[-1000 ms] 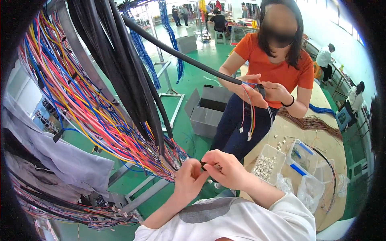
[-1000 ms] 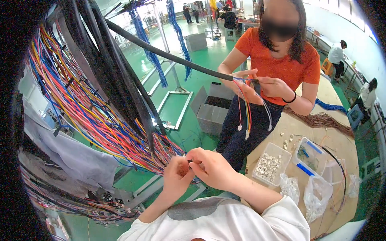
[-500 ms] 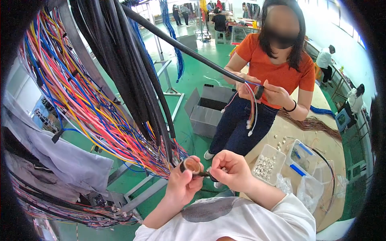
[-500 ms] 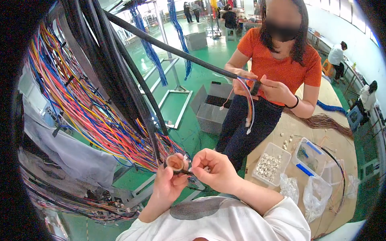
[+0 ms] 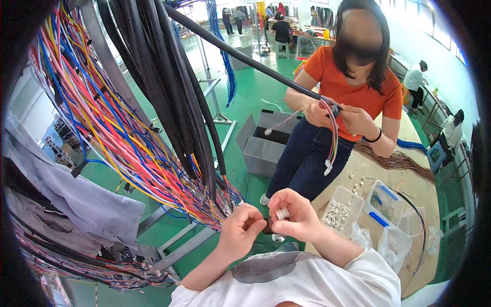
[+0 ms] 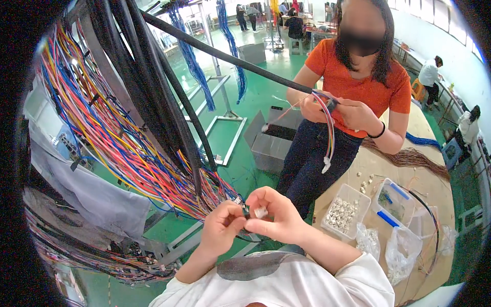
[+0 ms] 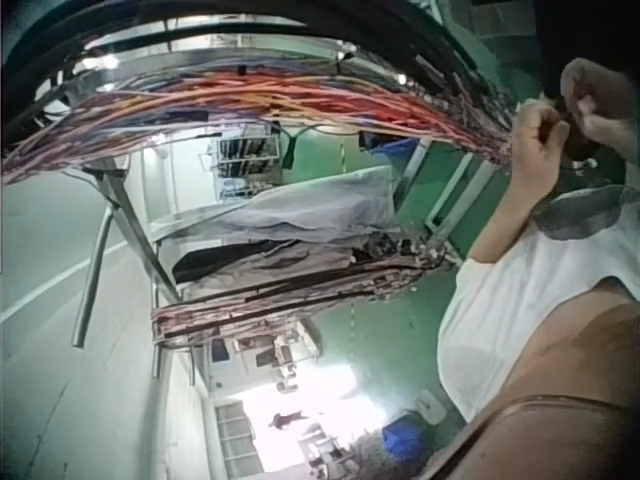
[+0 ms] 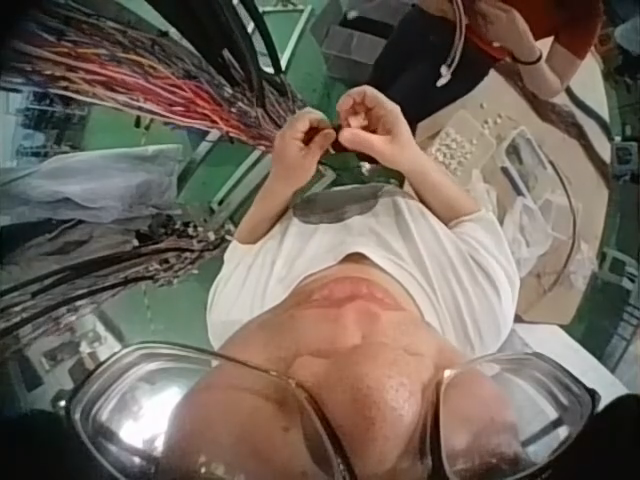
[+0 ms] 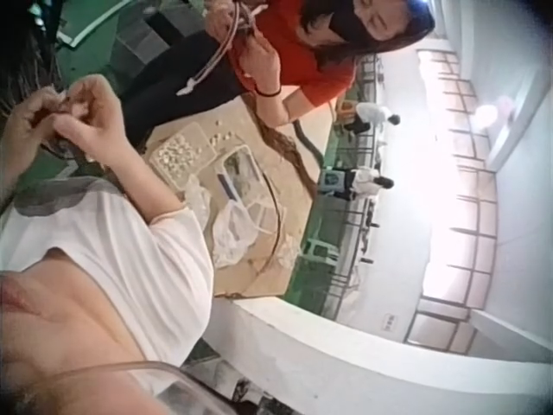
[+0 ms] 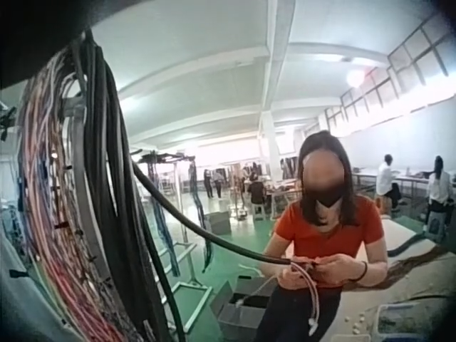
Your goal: The recorder is assembling and wrapping multi-colored wire harnesses with black electrical tape in a factory setting.
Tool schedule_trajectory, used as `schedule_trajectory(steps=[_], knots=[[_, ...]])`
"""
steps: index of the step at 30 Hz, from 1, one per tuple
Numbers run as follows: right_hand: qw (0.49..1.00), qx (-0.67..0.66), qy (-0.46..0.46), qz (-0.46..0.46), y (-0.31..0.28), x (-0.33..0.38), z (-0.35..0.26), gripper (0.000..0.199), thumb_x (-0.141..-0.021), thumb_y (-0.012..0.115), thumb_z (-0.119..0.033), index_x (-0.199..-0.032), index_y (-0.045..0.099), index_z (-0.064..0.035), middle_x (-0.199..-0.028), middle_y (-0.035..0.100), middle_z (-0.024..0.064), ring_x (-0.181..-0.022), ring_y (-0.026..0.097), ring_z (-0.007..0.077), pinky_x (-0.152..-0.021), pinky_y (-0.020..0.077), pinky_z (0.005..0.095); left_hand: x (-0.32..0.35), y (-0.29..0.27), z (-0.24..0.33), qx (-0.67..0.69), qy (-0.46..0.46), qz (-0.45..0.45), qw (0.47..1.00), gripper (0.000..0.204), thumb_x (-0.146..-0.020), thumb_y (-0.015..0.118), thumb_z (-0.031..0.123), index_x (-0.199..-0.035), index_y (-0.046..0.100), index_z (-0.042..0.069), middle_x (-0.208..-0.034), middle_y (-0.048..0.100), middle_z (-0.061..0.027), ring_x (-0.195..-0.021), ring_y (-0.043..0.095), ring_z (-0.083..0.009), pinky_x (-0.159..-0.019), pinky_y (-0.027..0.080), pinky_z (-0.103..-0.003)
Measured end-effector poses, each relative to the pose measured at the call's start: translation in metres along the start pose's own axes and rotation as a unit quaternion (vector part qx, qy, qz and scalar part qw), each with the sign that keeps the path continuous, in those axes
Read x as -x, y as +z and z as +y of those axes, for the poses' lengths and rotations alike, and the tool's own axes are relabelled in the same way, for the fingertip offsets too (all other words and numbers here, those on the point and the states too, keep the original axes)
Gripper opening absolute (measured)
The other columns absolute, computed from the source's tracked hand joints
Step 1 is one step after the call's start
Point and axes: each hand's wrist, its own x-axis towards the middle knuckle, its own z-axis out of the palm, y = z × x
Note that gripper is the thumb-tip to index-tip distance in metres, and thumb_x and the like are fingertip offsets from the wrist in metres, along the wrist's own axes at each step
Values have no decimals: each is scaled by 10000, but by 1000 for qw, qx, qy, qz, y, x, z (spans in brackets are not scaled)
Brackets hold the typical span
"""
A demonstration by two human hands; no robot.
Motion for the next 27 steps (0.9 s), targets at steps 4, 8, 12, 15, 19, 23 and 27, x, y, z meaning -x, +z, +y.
schedule_trajectory(steps=[4,8,12,15,19,23,27], knots=[[960,266,-65,-65,-9,-3,5,162,-712,663,-75,-737,514,-16,-596,501,2,-520,453,55,-451,352,219,-1,-1,3,53,31,7,998,93,-765,577,4,-751,488,29,-773,449,-4,-589,392,-33,-497,317,-172],[960,268,-72,-29,-6,-2,7,146,-742,620,-55,-658,511,-9,-559,498,41,-495,467,92,-438,350,241,4,0,11,7,12,-48,999,179,-791,540,9,-942,446,35,-811,477,-31,-616,451,-55,-525,367,-185],[928,333,-161,-54,0,-3,4,100,-718,616,-23,-665,532,-10,-563,492,78,-474,483,186,-430,352,267,4,2,13,57,-100,-79,990,505,-778,554,2,-1204,288,53,-808,517,-44,-613,523,-102,-503,414,-214],[927,327,-185,-12,1,-4,2,127,-719,615,-23,-645,512,-9,-568,496,75,-479,488,175,-429,354,270,-1,-4,14,324,-140,-96,931,590,-767,585,36,-1255,256,61,-865,521,-58,-636,539,-133,-496,417,-228],[925,316,-210,6,8,-4,6,138,-710,621,-20,-635,505,-7,-567,505,74,-479,490,176,-428,356,270,-4,-7,13,463,-180,-45,867,453,-744,649,143,-1121,424,32,-871,515,-62,-612,485,-106,-520,375,-192],[946,277,-166,19,2,0,-6,144,-729,622,-48,-642,514,-9,-540,489,63,-463,467,142,-418,336,253,5,-6,19,501,-133,-11,855,398,-726,672,170,-1035,477,12,-838,506,-50,-601,436,-82,-521,336,-181],[980,198,-5,21,2,0,-17,194,-744,625,-77,-612,500,-9,-498,460,71,-431,437,125,-403,327,252,6,-10,10,198,189,-57,960,406,-729,664,229,-1008,506,-21,-767,510,-43,-590,400,-86,-517,310,-207]])
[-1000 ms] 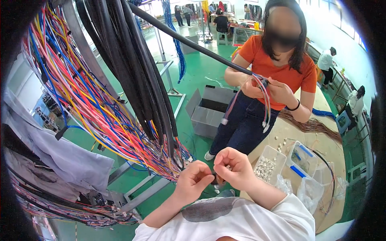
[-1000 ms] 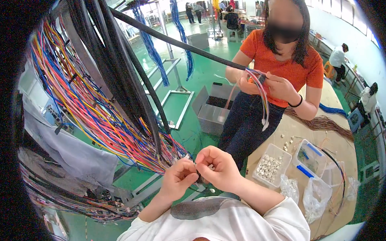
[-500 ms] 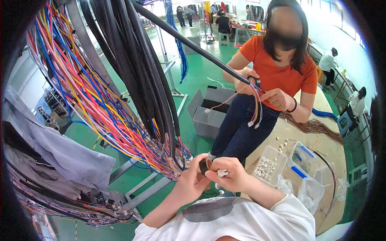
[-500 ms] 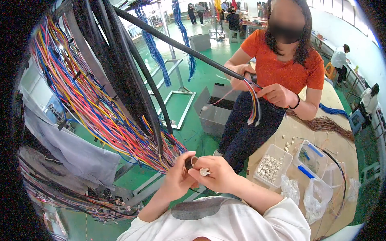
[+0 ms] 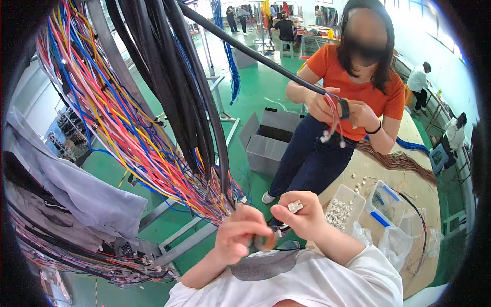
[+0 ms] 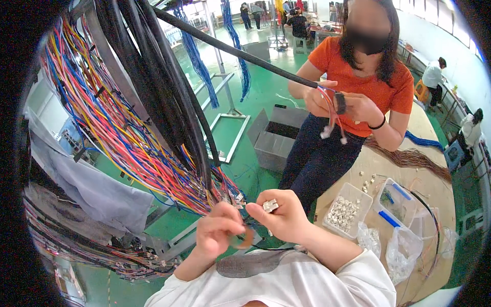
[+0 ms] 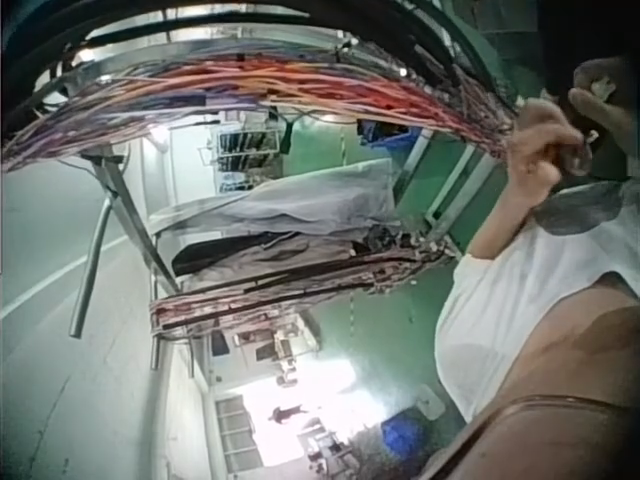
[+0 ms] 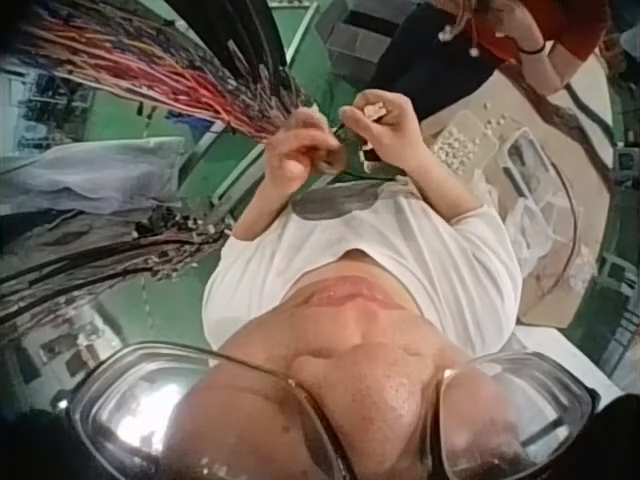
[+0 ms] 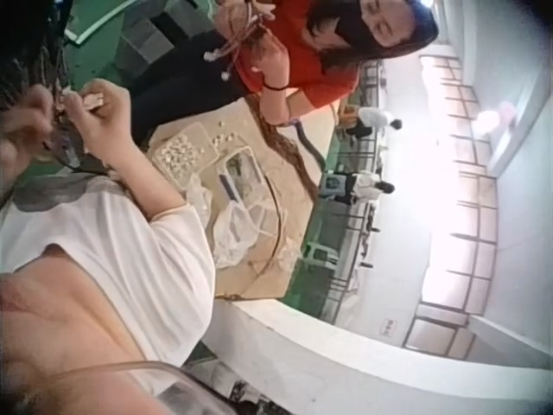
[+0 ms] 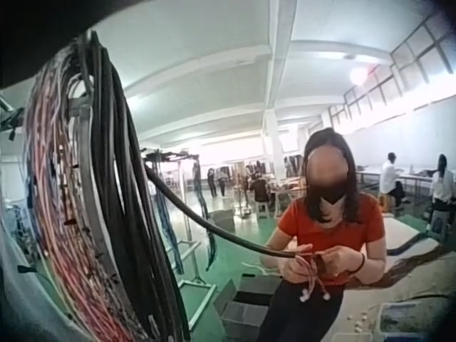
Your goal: The recorder is assembling and wrapping multi-colored wire harnesses with black electrical tape in a factory setting.
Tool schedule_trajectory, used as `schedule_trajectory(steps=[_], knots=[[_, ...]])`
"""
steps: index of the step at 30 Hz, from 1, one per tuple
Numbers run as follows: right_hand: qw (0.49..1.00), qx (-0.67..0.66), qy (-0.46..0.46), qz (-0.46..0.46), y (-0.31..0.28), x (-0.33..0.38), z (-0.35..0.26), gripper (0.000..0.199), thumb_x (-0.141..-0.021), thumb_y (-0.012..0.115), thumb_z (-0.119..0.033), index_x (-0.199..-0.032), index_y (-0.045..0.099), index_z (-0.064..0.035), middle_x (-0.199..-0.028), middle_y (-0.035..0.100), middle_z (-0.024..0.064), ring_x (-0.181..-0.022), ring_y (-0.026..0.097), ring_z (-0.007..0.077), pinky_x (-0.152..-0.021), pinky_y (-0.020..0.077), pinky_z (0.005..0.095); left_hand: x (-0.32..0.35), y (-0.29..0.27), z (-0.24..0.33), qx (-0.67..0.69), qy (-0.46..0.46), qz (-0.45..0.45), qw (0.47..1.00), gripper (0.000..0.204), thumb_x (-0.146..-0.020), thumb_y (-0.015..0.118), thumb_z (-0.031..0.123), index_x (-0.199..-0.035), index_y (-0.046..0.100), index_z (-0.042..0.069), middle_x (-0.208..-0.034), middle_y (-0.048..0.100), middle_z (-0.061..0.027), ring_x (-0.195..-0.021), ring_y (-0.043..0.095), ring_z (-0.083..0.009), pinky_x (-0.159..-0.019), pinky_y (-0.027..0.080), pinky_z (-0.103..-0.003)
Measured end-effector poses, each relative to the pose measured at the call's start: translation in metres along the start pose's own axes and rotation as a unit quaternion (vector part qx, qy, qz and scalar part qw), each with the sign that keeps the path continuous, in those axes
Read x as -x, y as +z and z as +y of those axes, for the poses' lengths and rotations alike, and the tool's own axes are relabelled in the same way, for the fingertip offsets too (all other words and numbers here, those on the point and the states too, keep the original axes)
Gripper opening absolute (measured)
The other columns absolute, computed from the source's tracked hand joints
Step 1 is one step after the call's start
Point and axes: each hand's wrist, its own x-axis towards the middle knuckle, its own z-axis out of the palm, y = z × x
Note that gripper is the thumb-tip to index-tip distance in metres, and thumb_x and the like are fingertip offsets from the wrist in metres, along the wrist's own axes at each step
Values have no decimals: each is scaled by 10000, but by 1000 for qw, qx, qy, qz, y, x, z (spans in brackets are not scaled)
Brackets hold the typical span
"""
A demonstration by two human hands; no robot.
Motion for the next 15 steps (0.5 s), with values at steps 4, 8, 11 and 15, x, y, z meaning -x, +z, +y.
schedule_trajectory(steps=[4,8,11,15], knots=[[993,49,-108,8,4,-1,3,210,-731,631,-67,-593,482,-15,-490,470,85,-415,471,177,-392,331,275,8,-5,-18,-19,-12,-51,998,391,-750,646,201,-1043,490,-3,-764,471,-31,-583,391,-72,-505,325,-200],[955,164,-246,-21,7,-8,3,206,-716,619,-21,-594,453,-32,-513,472,51,-434,459,140,-383,318,263,1,9,-26,-166,-141,66,974,567,-686,659,-21,-1181,398,69,-846,495,-36,-608,429,-40,-489,371,-168],[963,157,-218,-12,7,-7,7,189,-701,620,-13,-600,463,-36,-520,474,59,-435,460,173,-388,320,266,-10,12,-13,-132,-203,95,966,510,-683,655,-24,-1131,423,51,-851,490,-14,-611,442,-45,-498,399,-186],[978,116,-175,10,8,-1,5,172,-731,606,-31,-603,493,-21,-531,498,36,-447,457,114,-402,317,239,-10,2,-4,231,-301,109,919,396,-710,640,18,-1064,463,12,-866,493,-12,-616,456,-50,-486,380,-180]])
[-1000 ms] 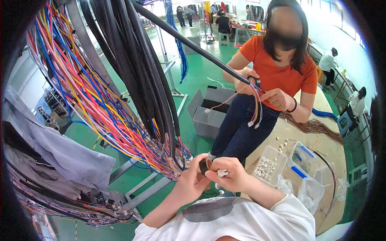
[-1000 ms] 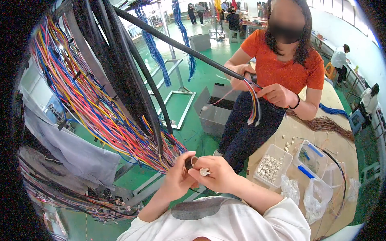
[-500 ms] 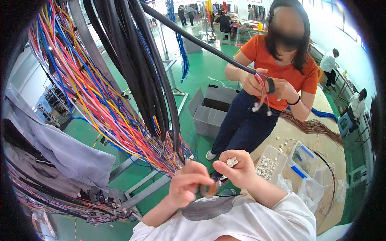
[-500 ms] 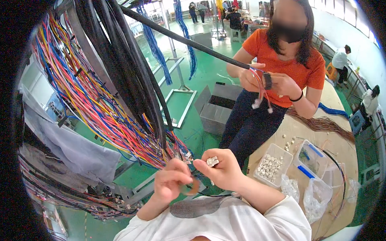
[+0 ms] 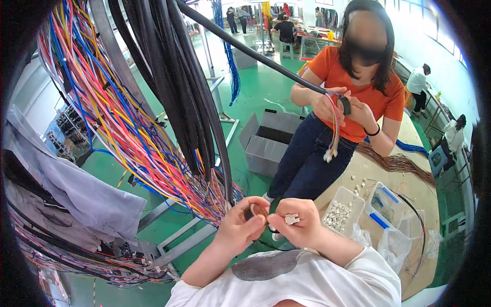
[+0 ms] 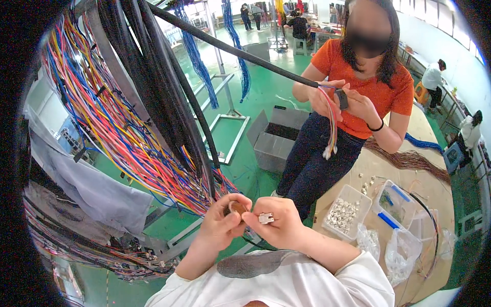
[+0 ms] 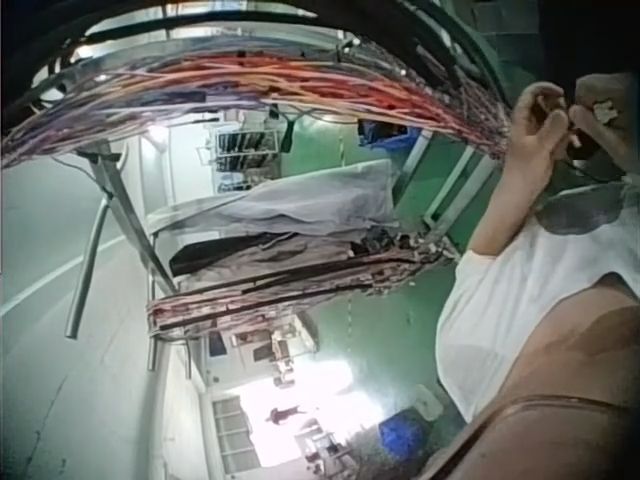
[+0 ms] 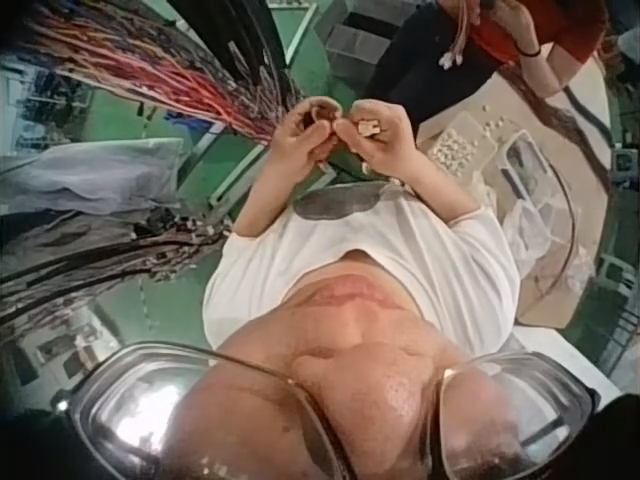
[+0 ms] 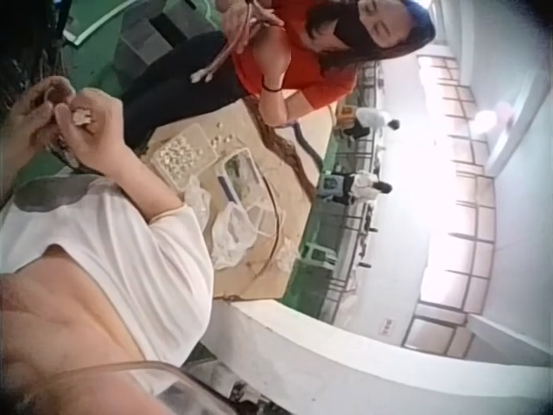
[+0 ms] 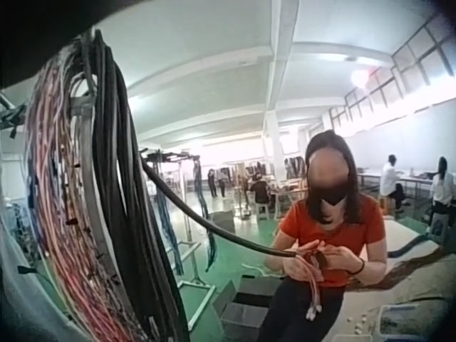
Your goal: The recorder is assembling and wrapping multi-colored wire harnesses with black electrical tape in a factory setting.
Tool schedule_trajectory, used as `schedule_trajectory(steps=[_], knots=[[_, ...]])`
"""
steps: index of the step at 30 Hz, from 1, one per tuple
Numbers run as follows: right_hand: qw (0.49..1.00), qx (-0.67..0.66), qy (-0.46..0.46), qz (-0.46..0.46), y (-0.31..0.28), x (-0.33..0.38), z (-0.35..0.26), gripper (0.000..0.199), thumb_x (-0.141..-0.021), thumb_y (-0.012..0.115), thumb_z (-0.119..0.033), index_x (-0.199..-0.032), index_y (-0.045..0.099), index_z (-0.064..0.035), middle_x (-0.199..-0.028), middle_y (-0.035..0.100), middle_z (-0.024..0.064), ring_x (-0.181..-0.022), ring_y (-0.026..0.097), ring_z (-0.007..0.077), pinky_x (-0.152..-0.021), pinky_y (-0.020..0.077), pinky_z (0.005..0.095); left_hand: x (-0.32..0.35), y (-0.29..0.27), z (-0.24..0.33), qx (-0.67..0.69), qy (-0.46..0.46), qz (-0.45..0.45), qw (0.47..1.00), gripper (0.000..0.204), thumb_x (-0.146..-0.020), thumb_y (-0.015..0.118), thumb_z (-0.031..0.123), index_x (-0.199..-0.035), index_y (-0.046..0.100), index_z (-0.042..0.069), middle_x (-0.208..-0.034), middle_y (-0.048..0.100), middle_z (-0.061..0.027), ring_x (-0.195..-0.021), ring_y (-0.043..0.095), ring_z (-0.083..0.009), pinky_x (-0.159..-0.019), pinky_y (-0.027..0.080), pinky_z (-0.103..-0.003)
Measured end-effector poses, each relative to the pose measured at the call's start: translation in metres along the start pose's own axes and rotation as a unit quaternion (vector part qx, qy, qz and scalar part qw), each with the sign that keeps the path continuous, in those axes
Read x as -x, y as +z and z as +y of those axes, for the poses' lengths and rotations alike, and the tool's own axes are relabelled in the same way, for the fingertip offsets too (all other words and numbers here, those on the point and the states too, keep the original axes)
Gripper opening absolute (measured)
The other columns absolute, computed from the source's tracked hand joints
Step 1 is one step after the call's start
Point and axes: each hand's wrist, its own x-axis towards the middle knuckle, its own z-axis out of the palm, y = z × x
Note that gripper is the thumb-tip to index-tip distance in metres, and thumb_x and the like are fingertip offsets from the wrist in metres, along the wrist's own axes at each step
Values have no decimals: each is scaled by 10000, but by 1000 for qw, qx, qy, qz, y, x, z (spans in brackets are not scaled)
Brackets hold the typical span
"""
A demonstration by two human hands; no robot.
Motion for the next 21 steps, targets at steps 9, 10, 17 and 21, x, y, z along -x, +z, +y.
schedule_trajectory(steps=[9,10,17,21], knots=[[944,-183,271,44,-5,-1,-4,213,-794,606,-143,-640,531,-16,-556,492,-46,-525,418,11,-452,322,180,10,-8,-12,-147,268,-76,949,456,-667,722,172,-1016,471,22,-975,442,-61,-623,423,-57,-501,315,-178],[945,-182,265,62,-6,-6,-6,195,-781,595,-113,-617,534,-25,-550,488,-38,-496,411,18,-432,298,186,9,-7,-12,9,177,-106,978,546,-663,732,271,-1070,456,34,-852,494,-56,-608,417,-52,-484,293,-182],[958,-148,240,43,-5,-17,-18,123,-776,560,-45,-663,523,-11,-574,484,-12,-496,407,27,-429,272,181,2,8,-6,-245,188,101,946,354,-694,691,93,-965,466,56,-611,445,21,-469,355,-31,-414,277,-184],[975,-117,188,24,-4,-19,-20,139,-777,553,-36,-653,502,0,-585,482,-8,-500,388,27,-437,267,186,-3,11,-3,-400,192,167,880,427,-649,703,20,-993,451,53,-710,442,0,-477,365,-41,-424,325,-187]])
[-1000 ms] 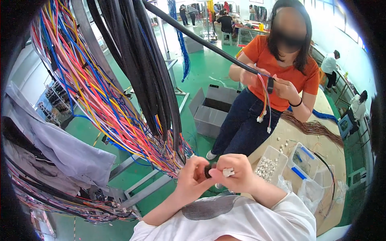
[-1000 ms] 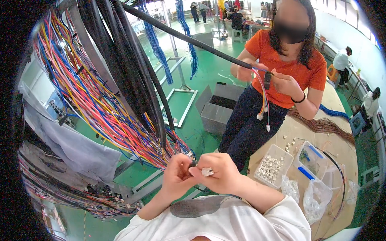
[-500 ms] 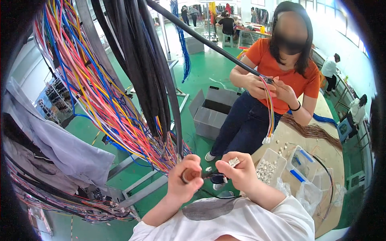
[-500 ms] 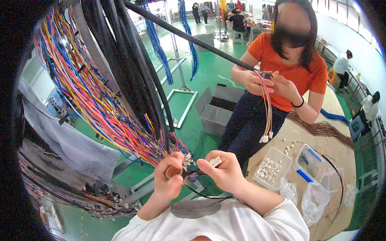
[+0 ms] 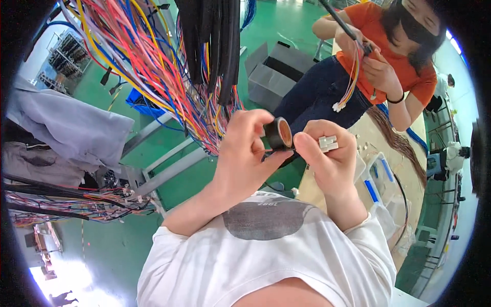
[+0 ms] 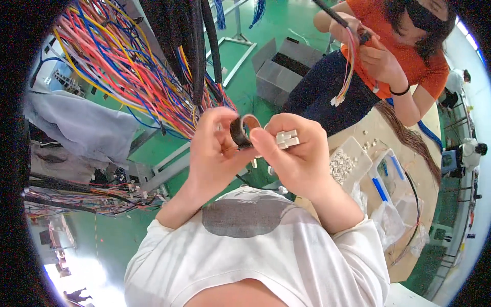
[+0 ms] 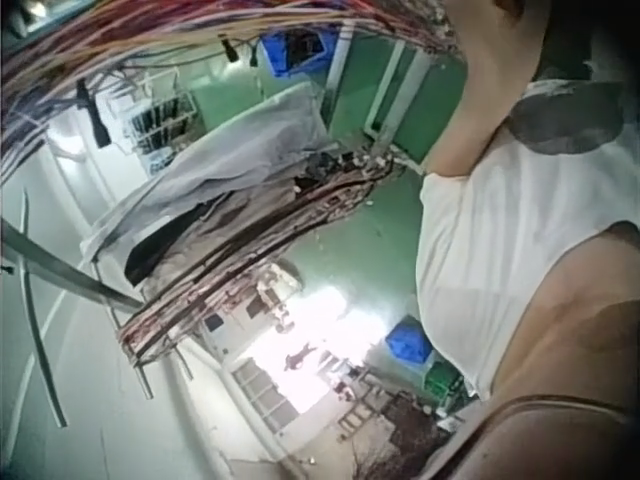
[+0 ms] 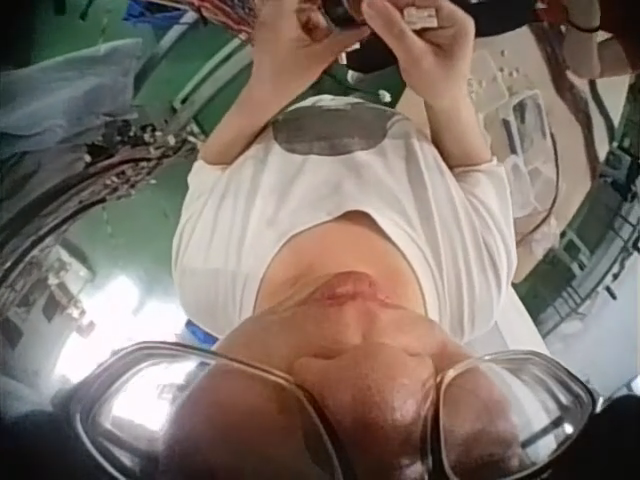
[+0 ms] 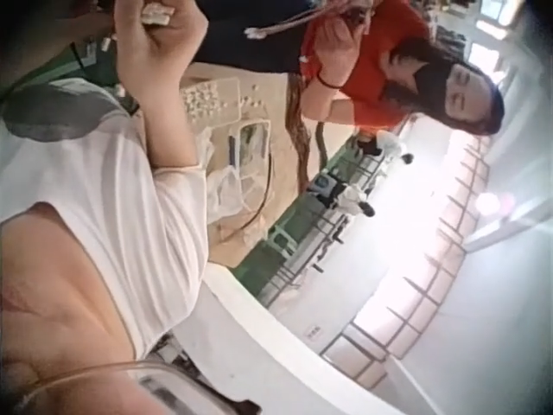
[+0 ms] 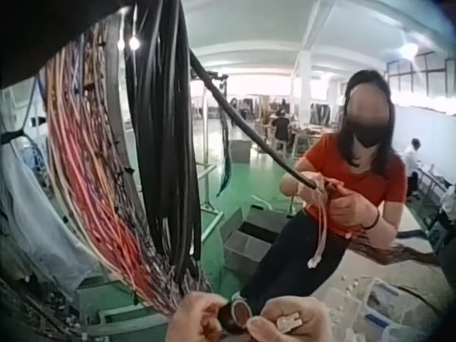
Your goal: The recorder is assembling and wrapping multi-colored wire harnesses with black electrical tape in a factory setting.
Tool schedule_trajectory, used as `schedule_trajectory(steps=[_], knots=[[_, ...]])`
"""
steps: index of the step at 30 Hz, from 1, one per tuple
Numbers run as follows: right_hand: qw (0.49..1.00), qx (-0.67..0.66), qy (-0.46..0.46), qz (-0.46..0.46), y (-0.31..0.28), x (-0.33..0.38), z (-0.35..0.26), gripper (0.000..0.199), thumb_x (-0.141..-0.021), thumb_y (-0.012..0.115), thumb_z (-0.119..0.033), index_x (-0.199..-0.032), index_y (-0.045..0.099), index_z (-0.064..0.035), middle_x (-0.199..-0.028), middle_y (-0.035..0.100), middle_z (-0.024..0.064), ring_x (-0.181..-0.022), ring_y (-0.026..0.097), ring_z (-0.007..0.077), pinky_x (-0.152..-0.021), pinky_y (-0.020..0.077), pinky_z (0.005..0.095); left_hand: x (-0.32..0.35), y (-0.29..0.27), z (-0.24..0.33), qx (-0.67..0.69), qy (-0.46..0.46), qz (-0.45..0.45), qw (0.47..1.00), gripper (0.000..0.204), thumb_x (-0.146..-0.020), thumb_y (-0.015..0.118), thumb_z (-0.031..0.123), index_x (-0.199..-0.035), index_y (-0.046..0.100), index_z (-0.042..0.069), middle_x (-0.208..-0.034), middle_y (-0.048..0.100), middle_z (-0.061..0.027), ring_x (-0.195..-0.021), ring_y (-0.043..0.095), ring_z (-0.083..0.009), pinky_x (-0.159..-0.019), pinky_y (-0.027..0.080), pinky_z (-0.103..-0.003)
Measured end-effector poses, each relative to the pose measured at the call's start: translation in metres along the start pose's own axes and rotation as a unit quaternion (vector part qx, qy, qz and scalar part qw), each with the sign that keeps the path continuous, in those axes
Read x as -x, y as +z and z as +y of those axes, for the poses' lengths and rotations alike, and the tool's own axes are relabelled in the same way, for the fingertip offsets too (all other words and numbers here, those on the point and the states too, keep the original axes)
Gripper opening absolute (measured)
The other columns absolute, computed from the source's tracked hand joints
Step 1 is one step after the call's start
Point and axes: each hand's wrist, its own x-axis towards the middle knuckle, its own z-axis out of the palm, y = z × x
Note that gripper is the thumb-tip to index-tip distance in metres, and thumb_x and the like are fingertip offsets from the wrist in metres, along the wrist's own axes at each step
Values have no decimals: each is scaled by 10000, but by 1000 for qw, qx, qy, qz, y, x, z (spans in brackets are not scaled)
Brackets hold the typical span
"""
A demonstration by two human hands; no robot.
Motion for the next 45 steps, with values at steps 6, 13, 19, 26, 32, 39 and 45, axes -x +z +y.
schedule_trajectory(steps=[6,13,19,26,32,39,45], knots=[[999,19,-37,3,5,7,0,158,-772,544,-33,-639,464,-9,-569,449,-1,-499,365,48,-435,246,202,2,-1,12,290,-69,-105,949,483,-692,637,-30,-1119,421,36,-867,484,-20,-700,503,-56,-528,410,-190],[982,-183,7,39,1,3,-5,216,-769,514,-49,-585,402,-48,-492,378,13,-432,315,65,-398,204,206,17,-15,9,381,-27,-67,922,551,-611,754,193,-1046,463,20,-871,504,-48,-712,480,-79,-615,387,-198],[992,-127,1,5,-5,2,-8,205,-754,537,-49,-588,417,-36,-520,398,17,-454,326,62,-418,216,214,4,-18,-11,187,168,-210,945,559,-611,750,125,-1073,441,62,-875,472,-59,-552,392,-59,-471,310,-193],[999,-16,-37,-8,-1,7,-9,146,-751,541,-46,-636,470,6,-605,467,37,-500,366,60,-442,231,203,-1,-5,10,8,-48,-115,992,580,-678,676,17,-1157,354,80,-873,452,-40,-692,489,-63,-565,388,-193],[992,-73,-66,85,1,6,-11,135,-760,530,-48,-651,465,-2,-624,473,45,-502,352,57,-437,225,192,-3,-17,14,563,-230,-110,786,504,-644,697,14,-1067,423,28,-792,501,-37,-554,457,-48,-465,359,-173],[992,-115,13,59,-9,2,-10,102,-767,514,-29,-674,480,-2,-628,459,44,-501,352,52,-434,236,179,-6,-26,-2,151,279,-168,933,417,-621,687,113,-982,507,8,-796,506,-68,-549,414,-93,-478,339,-228],[990,-19,-136,-19,-13,2,-3,157,-756,580,-6,-627,491,-5,-553,483,3,-472,420,36,-406,281,193,3,0,1,14,32,-115,993,512,-677,677,53,-1115,415,93,-770,464,-42,-600,454,-81,-503,380,-226]])
